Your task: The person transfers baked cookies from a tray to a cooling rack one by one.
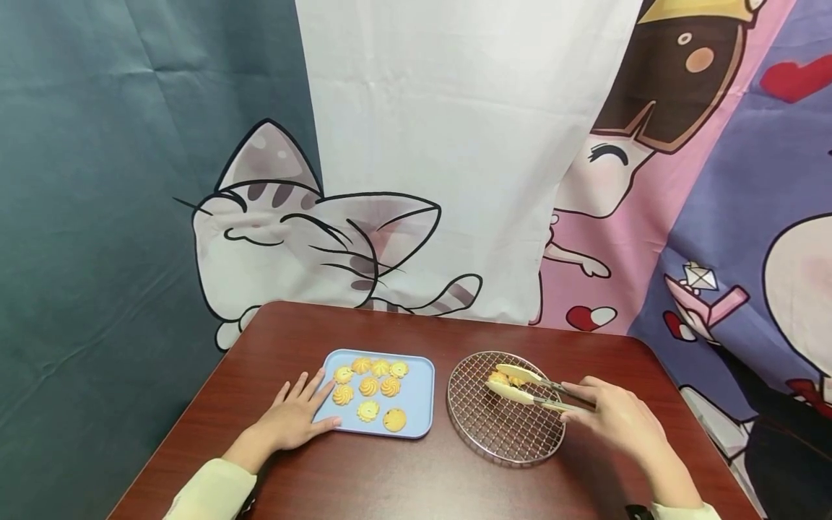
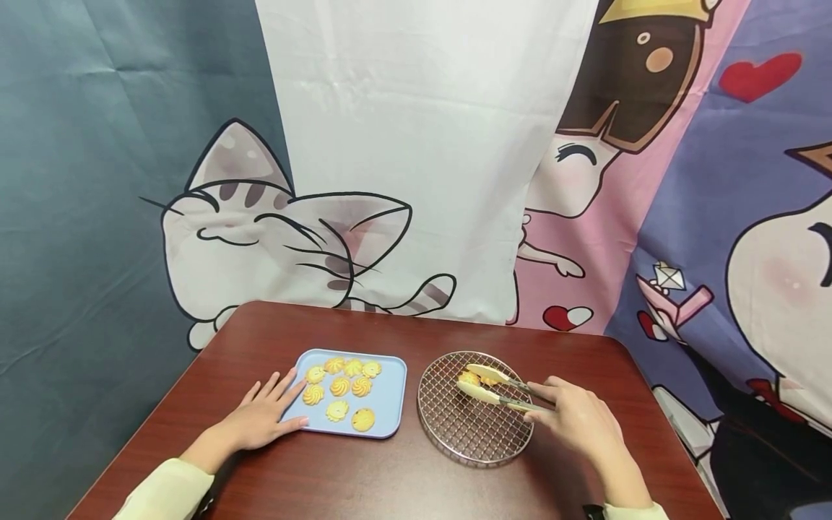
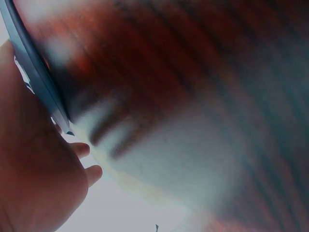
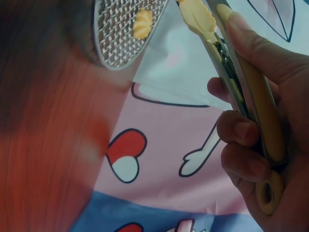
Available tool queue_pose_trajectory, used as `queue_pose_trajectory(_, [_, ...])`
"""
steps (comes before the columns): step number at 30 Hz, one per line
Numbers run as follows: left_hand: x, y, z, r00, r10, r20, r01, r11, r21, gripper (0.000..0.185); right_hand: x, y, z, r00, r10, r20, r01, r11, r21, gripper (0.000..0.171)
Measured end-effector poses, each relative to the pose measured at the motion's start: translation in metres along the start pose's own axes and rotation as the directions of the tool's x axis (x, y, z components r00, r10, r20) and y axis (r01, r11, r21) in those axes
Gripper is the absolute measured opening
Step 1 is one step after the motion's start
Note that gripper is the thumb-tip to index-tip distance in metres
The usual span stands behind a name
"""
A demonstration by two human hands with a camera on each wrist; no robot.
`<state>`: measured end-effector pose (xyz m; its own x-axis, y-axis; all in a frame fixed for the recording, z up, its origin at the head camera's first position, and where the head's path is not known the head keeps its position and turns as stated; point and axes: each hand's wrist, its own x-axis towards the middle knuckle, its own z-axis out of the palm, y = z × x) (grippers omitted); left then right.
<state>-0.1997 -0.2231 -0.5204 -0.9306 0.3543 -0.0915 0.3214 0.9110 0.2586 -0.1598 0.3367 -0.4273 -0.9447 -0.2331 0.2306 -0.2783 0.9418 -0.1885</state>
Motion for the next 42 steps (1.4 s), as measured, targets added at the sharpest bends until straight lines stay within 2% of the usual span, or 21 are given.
queue_pose_trajectory(9, [0.002, -0.001, 0.002, 1.000, 0.007, -0.019, -0.007, 1.000, -0.018, 0.086, -0.012, 0.010, -0.006, 0.999, 0.040, 0.009, -0.040, 0.999, -0.005, 0.051])
queue_pose_trajectory(22, [0.001, -0.002, 0.002, 1.000, -0.005, -0.009, 0.005, 1.000, -0.011, 0.086, -0.029, 0.029, -0.008, 0.994, 0.104, 0.032, -0.104, 0.995, 0.005, 0.050])
queue_pose_trajectory(30, [0.002, -0.003, 0.006, 1.000, 0.007, -0.020, -0.008, 0.999, -0.036, 0.085, -0.031, 0.040, -0.006, 0.995, 0.094, 0.024, -0.093, 0.996, -0.009, 0.050])
queue_pose_trajectory(42, [0.001, -0.003, 0.004, 1.000, -0.008, -0.013, 0.008, 1.000, 0.005, 0.085, -0.030, 0.044, -0.004, 0.996, 0.087, 0.032, -0.086, 0.996, -0.018, 0.049])
